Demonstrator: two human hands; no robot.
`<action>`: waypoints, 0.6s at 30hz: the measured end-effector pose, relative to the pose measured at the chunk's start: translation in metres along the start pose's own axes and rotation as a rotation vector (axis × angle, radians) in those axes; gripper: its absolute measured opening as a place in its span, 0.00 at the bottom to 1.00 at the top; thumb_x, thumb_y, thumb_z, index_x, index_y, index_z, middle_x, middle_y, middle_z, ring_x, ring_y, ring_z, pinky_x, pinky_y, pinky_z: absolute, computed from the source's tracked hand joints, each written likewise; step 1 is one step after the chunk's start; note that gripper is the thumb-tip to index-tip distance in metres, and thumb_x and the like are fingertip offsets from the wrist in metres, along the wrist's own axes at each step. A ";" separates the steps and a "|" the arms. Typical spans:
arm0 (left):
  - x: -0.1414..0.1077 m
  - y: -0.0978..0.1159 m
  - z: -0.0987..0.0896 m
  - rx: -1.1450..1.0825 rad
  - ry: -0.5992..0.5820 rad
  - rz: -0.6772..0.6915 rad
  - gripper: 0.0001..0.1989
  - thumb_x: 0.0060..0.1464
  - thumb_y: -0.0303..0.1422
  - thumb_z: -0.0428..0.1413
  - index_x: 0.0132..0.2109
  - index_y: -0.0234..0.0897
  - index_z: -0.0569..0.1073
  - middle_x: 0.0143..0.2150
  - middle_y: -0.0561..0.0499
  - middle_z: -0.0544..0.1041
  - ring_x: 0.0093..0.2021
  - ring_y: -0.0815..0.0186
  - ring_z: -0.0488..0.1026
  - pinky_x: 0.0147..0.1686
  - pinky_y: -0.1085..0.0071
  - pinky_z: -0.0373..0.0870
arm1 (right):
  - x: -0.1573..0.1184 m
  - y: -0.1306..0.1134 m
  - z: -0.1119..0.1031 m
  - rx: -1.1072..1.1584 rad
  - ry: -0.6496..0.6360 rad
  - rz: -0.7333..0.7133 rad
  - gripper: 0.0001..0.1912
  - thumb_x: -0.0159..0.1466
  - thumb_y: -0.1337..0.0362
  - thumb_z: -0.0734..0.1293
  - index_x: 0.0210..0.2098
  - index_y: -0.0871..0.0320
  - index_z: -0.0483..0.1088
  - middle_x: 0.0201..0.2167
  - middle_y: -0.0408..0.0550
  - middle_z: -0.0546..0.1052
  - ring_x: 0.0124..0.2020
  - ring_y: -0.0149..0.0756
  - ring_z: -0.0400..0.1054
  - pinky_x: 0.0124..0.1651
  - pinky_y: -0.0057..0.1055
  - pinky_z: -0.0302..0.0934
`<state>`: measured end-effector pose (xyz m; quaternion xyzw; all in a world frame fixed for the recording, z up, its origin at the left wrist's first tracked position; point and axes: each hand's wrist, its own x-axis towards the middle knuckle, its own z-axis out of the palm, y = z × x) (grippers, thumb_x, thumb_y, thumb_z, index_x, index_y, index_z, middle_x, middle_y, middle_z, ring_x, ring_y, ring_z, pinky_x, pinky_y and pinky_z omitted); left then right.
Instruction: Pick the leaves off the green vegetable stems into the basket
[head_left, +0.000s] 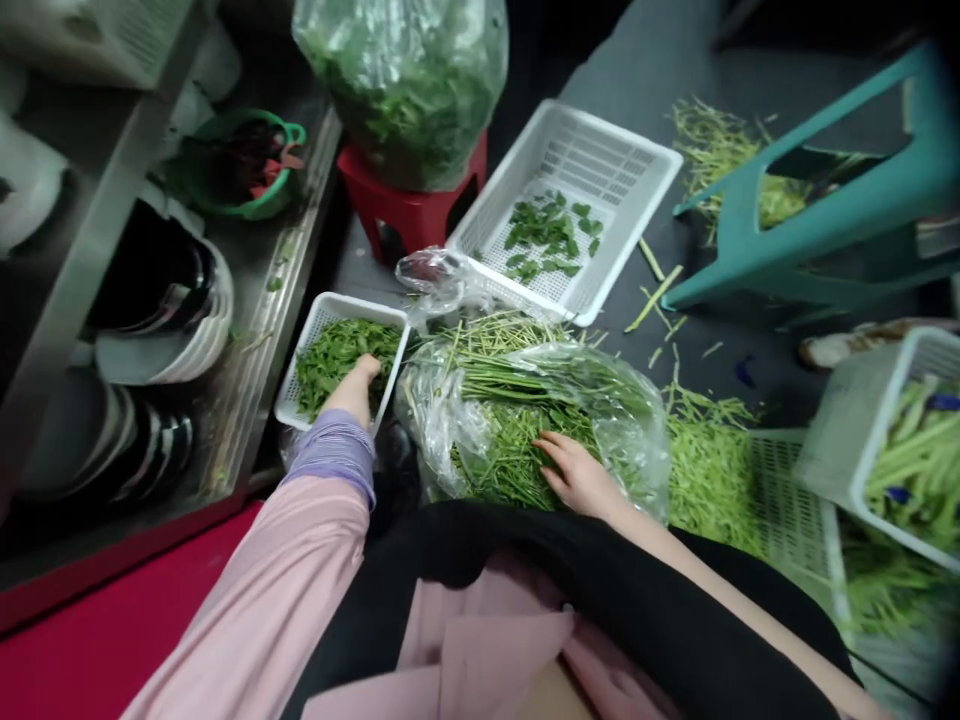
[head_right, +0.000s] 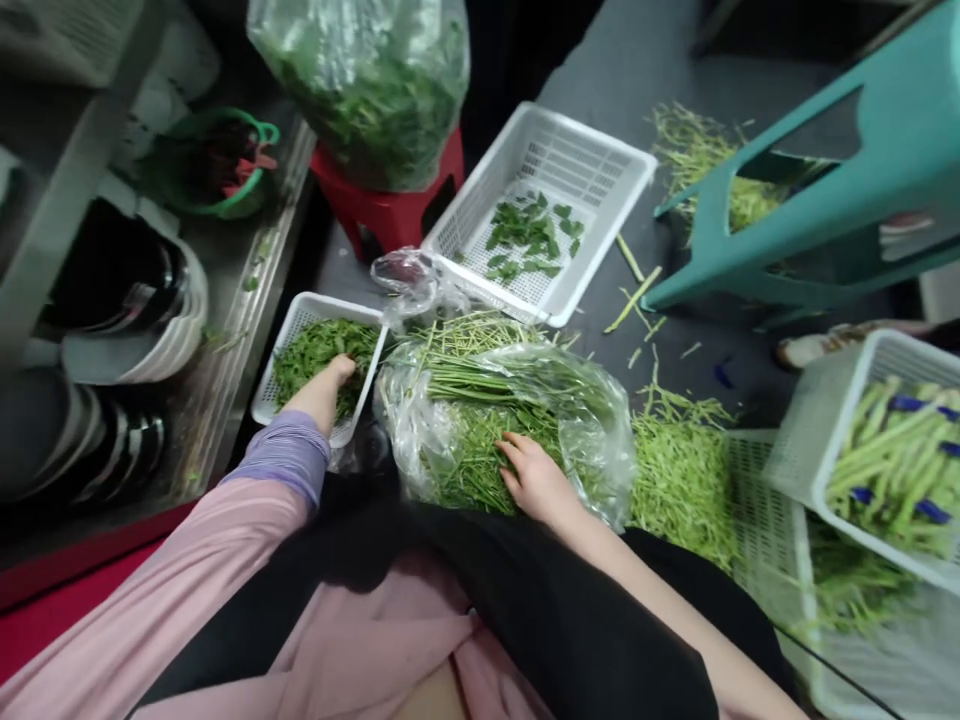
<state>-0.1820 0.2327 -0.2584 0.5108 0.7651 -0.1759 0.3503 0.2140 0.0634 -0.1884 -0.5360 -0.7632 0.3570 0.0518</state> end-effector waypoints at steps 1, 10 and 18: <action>0.006 0.003 -0.004 0.040 -0.019 -0.026 0.16 0.61 0.37 0.54 0.50 0.28 0.73 0.44 0.42 0.77 0.42 0.63 0.76 0.41 0.65 0.74 | -0.002 0.004 0.003 -0.033 -0.036 0.001 0.21 0.62 0.63 0.60 0.52 0.60 0.72 0.57 0.59 0.70 0.58 0.48 0.66 0.62 0.47 0.62; -0.071 0.111 0.009 0.300 0.276 0.528 0.18 0.63 0.36 0.45 0.53 0.35 0.73 0.53 0.39 0.75 0.55 0.58 0.70 0.53 0.65 0.66 | 0.005 0.008 -0.021 -0.112 -0.191 0.240 0.22 0.68 0.64 0.54 0.57 0.62 0.68 0.57 0.56 0.70 0.59 0.42 0.63 0.63 0.39 0.58; -0.141 0.183 0.086 0.623 0.455 0.781 0.23 0.63 0.24 0.37 0.61 0.27 0.64 0.55 0.32 0.70 0.53 0.52 0.68 0.47 0.57 0.65 | -0.005 0.004 -0.050 -0.387 -0.061 0.616 0.27 0.61 0.61 0.65 0.59 0.61 0.64 0.63 0.64 0.60 0.62 0.56 0.55 0.56 0.54 0.59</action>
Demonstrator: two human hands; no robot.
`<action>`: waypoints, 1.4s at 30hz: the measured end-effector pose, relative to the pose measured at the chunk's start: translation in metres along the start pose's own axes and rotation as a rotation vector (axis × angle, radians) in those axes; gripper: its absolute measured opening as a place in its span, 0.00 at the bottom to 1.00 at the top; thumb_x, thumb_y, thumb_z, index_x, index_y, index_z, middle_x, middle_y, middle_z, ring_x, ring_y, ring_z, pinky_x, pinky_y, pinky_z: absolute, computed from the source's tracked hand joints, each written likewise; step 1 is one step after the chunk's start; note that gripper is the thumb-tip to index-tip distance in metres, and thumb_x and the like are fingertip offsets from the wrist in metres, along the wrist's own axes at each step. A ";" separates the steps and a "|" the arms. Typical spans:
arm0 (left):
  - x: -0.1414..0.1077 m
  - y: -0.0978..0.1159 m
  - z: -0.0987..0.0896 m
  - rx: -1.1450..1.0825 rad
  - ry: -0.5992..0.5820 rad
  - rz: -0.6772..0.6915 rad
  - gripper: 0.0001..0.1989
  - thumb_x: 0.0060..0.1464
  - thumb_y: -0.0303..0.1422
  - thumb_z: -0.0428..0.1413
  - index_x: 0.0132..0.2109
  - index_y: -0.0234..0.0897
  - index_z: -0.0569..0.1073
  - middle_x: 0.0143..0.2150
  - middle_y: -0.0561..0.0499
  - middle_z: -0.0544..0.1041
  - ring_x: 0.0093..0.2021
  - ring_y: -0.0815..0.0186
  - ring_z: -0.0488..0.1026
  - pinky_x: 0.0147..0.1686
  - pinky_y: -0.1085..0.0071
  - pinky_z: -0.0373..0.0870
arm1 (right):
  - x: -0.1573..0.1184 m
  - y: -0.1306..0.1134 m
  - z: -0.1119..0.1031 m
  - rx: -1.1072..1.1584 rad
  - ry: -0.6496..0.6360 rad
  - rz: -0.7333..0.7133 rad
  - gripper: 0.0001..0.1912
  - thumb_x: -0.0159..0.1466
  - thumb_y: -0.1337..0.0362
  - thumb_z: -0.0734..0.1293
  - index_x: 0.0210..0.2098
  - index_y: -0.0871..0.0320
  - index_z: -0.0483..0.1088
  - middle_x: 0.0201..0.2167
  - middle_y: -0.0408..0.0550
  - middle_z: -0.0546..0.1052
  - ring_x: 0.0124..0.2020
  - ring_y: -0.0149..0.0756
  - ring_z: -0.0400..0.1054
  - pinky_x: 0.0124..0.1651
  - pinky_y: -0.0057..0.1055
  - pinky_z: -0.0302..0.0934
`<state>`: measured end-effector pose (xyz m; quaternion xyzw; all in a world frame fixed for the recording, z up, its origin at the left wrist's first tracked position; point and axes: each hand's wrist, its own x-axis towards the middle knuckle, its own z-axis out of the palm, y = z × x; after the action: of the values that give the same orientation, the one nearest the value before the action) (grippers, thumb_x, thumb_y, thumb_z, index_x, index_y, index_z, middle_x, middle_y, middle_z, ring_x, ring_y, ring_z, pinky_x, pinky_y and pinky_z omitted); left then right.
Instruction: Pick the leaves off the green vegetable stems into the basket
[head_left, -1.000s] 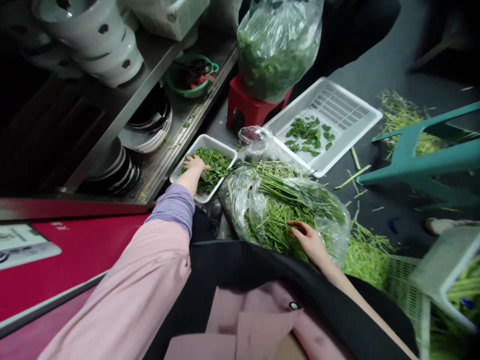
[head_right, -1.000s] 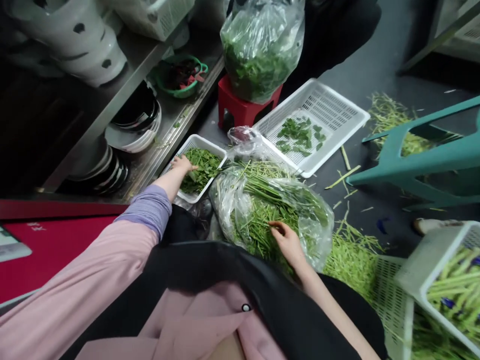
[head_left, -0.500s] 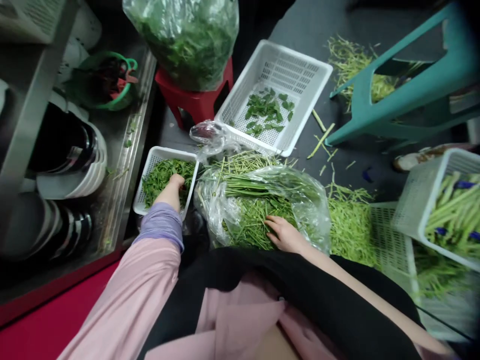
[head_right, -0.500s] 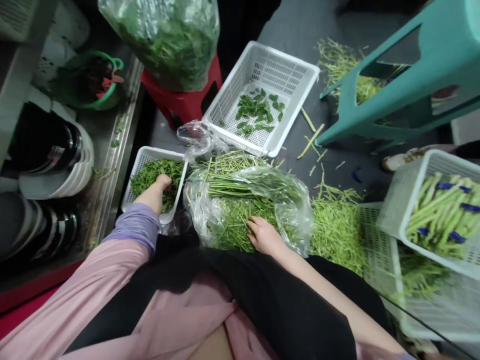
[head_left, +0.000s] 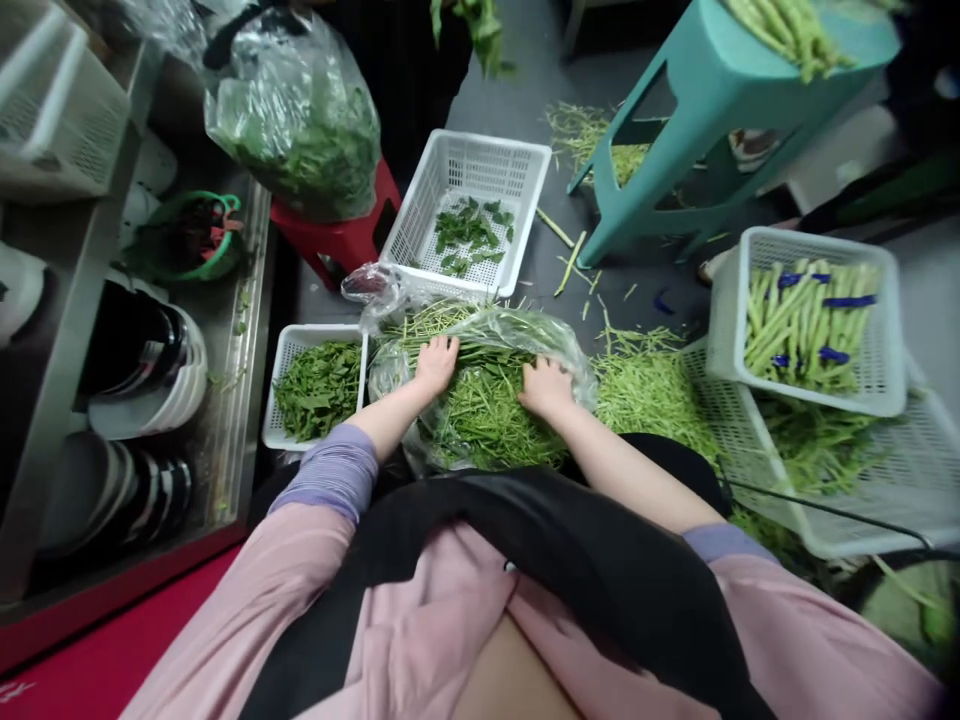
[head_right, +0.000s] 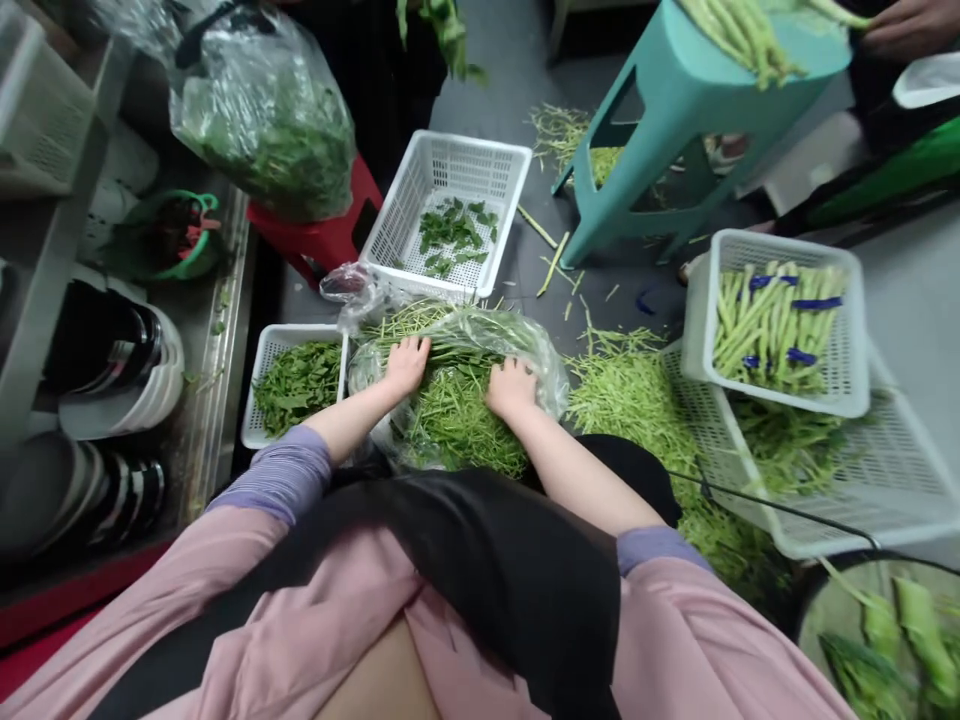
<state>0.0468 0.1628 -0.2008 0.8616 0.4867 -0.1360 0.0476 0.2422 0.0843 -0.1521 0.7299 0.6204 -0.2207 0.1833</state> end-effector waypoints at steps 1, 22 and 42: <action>0.002 0.000 0.000 0.010 -0.009 -0.011 0.22 0.63 0.24 0.37 0.60 0.26 0.65 0.54 0.32 0.70 0.53 0.51 0.68 0.48 0.57 0.65 | -0.003 0.002 -0.003 -0.001 0.046 0.010 0.29 0.61 0.62 0.65 0.61 0.61 0.62 0.64 0.65 0.58 0.62 0.56 0.54 0.56 0.54 0.59; -0.108 0.038 -0.009 0.057 -0.118 0.035 0.17 0.60 0.36 0.53 0.53 0.33 0.67 0.50 0.38 0.69 0.51 0.55 0.68 0.42 0.65 0.68 | -0.042 0.026 -0.031 0.294 0.344 -0.161 0.43 0.60 0.67 0.63 0.71 0.60 0.40 0.69 0.63 0.49 0.66 0.57 0.49 0.61 0.57 0.54; -0.069 0.029 -0.067 0.069 -0.270 -0.127 0.17 0.50 0.34 0.57 0.48 0.38 0.73 0.54 0.40 0.75 0.56 0.54 0.72 0.53 0.64 0.68 | -0.042 0.020 -0.045 0.297 0.302 -0.222 0.44 0.61 0.66 0.63 0.71 0.62 0.39 0.65 0.64 0.59 0.65 0.53 0.53 0.62 0.53 0.55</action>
<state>0.0504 0.1046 -0.1186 0.8042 0.5243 -0.2699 0.0743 0.2605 0.0714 -0.0914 0.7007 0.6781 -0.2168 -0.0464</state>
